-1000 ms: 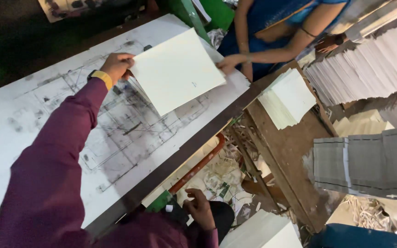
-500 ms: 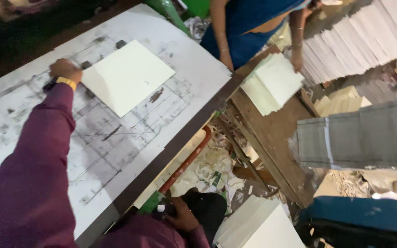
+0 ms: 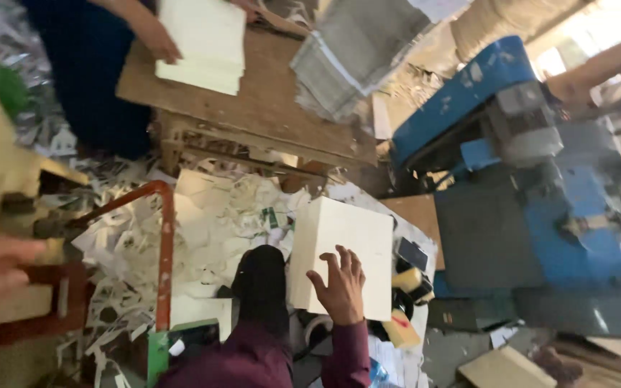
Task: The person places a paper sheet onto a machine bed, removes the cut sheet, and stacks it onto a pile by hand, repeating this process several times.
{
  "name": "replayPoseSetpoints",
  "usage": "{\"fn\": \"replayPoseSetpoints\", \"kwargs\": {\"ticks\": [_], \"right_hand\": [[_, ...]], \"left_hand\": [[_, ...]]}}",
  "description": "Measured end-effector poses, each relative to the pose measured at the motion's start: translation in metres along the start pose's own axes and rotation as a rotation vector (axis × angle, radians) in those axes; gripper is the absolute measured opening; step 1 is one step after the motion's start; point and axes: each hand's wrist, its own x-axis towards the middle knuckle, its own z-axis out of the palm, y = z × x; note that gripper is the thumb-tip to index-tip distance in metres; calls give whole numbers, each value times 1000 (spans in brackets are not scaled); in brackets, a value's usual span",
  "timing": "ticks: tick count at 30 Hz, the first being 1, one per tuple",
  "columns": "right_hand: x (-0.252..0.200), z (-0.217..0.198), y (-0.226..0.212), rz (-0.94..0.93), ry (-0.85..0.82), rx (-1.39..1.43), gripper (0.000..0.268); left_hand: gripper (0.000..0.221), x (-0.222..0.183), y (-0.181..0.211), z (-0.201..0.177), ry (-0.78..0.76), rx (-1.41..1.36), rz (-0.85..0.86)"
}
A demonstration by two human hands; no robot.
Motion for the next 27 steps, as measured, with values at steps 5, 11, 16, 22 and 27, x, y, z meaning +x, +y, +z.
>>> {"fn": "replayPoseSetpoints", "kwargs": {"ticks": [5,11,16,22,27], "right_hand": [[-15,33,10,316,-164,-19,55],[-5,5,12,319,-304,112,33],[-7,17,35,236,-289,170,25],[-10,16,50,130,-153,244,21],[-25,-13,42,220,-184,403,36]], "left_hand": [[41,-12,118,145,-481,153,-51],[39,29,276,271,-635,-341,-323],[44,41,347,348,-704,-665,-315],[42,55,391,396,-805,-964,-368],[39,65,381,405,-811,-1090,-461]]}}
